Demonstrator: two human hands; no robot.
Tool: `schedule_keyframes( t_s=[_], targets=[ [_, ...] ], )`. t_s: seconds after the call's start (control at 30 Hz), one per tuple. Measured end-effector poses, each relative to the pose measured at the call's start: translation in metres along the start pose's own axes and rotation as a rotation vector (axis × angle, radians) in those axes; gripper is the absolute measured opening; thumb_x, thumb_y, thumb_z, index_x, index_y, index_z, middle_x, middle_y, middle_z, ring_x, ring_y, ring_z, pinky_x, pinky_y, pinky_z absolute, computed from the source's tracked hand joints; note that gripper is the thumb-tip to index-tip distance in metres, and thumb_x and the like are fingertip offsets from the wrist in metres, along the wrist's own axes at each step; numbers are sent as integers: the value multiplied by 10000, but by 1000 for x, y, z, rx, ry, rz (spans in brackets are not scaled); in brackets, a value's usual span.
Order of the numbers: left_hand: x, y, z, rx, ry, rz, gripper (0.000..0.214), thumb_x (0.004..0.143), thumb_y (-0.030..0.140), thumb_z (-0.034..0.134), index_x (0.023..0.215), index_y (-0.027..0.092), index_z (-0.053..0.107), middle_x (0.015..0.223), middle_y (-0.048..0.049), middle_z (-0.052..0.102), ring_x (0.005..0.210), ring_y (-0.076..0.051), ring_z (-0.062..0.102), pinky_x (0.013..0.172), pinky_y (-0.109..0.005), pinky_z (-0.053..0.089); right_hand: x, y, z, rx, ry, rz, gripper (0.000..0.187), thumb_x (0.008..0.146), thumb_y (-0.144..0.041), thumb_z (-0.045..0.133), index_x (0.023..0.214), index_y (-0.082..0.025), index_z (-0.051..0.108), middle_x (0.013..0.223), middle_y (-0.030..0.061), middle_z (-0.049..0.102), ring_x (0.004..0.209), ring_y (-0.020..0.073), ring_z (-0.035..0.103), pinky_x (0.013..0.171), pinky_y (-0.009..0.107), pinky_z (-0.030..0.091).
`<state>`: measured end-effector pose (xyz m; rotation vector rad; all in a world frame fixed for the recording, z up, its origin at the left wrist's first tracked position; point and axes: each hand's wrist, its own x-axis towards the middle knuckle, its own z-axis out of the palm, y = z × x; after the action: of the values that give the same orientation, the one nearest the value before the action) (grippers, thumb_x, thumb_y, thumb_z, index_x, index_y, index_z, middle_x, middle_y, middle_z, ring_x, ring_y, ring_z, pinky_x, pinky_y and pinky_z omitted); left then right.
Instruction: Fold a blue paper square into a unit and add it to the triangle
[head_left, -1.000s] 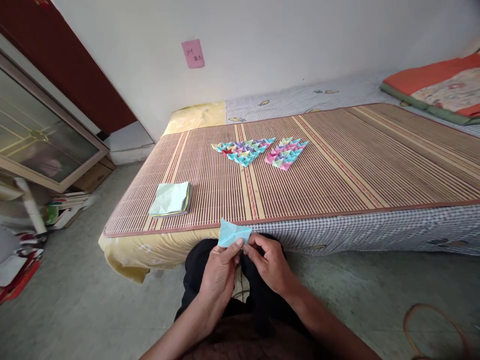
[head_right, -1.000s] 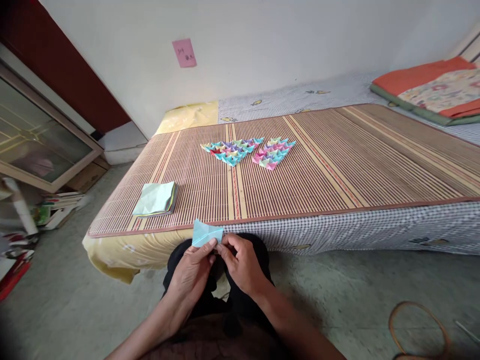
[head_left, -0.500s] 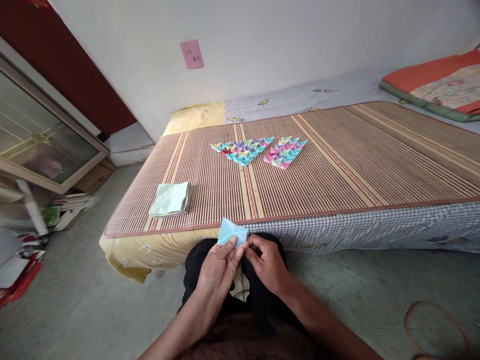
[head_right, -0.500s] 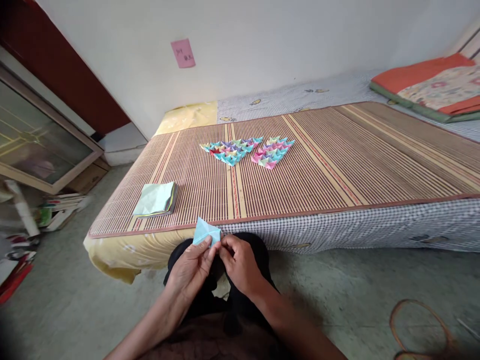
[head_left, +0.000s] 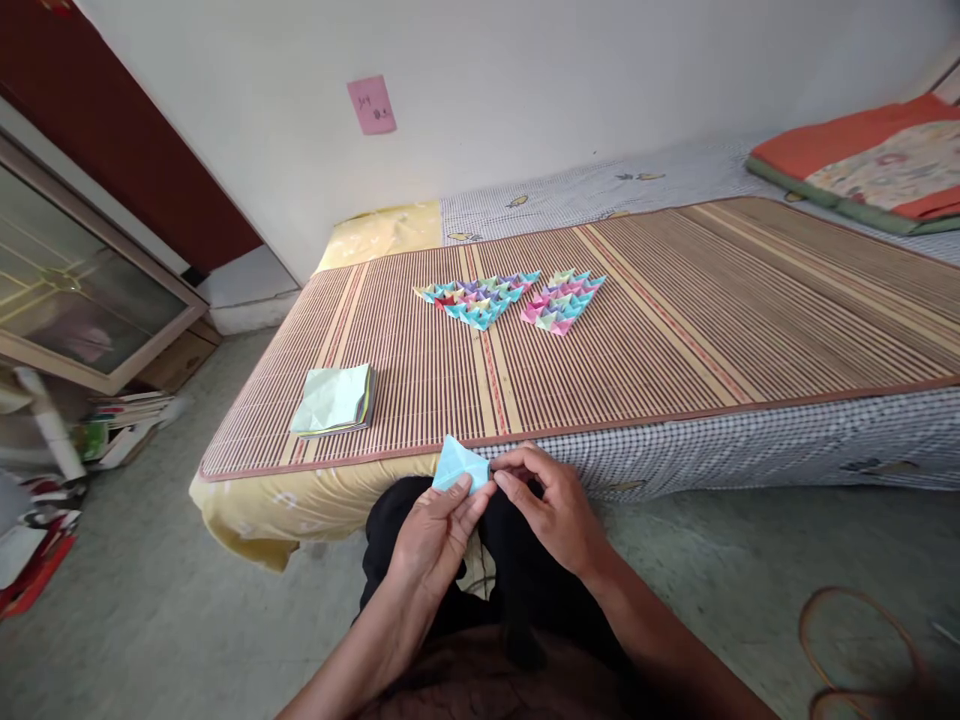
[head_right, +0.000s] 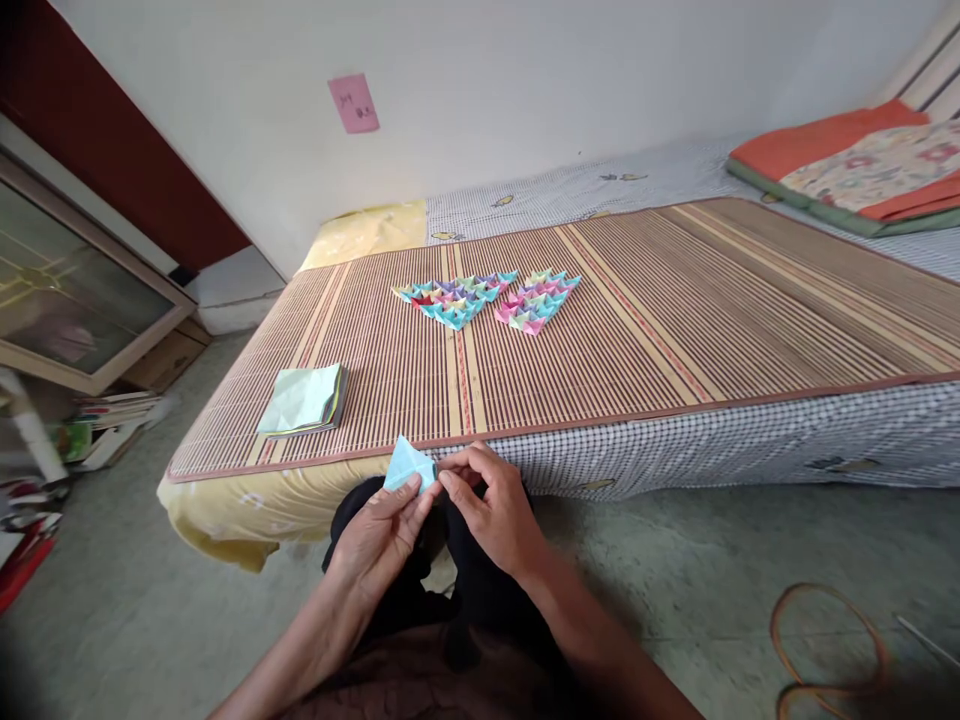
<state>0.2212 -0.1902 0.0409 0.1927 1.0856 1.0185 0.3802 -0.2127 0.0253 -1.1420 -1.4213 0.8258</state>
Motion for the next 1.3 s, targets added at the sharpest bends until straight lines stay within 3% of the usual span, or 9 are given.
schedule_keyframes(
  t_s=[0.3, 0.5, 0.6, 0.8, 1.1, 1.3],
  targets=[
    [-1, -1, -1, 54, -45, -52, 213, 923, -78, 590, 820, 34, 738, 757, -141, 810, 632, -196, 799, 610, -189, 659, 1, 1, -2, 22, -31, 7, 140, 978, -209, 612, 859, -221, 686, 832, 17, 644, 774, 183, 628, 714, 295, 481],
    [-1, -2, -2, 72, -56, -43, 126, 881, -56, 680, 841, 43, 746, 758, -135, 814, 635, -187, 798, 612, -181, 652, 0, 0, -3, 29, -42, 39, 149, 975, -218, 593, 846, -219, 666, 818, 19, 627, 756, 186, 619, 692, 293, 472],
    [-2, -4, -4, 120, -110, 26, 43, 819, 22, 799, 821, 41, 761, 772, -155, 820, 671, -213, 808, 635, -200, 662, -1, 0, -4, 27, -32, 46, 126, 951, -222, 600, 837, -219, 654, 811, 16, 635, 730, 182, 611, 677, 287, 479],
    [-4, -9, -6, 233, -233, 263, 337, 662, 288, 976, 844, 62, 805, 795, -155, 829, 703, -241, 812, 676, -250, 675, -2, 2, -2, 128, -36, 116, 103, 923, -224, 612, 891, -217, 710, 834, 20, 667, 769, 189, 632, 710, 296, 501],
    [-6, -13, -4, 216, -186, 315, 323, 607, 296, 999, 774, 106, 798, 739, -75, 812, 642, -179, 779, 656, -229, 664, -4, 1, 3, 189, -15, 78, 42, 884, -197, 652, 848, -219, 657, 850, 12, 648, 778, 180, 611, 730, 298, 495],
    [-7, -13, -4, 264, -205, 342, 319, 623, 292, 991, 818, 109, 818, 793, -99, 829, 697, -215, 803, 675, -243, 668, -9, 5, 12, 171, 78, 91, 51, 917, -207, 606, 889, -219, 646, 847, 16, 660, 803, 195, 631, 743, 313, 500]
  ],
)
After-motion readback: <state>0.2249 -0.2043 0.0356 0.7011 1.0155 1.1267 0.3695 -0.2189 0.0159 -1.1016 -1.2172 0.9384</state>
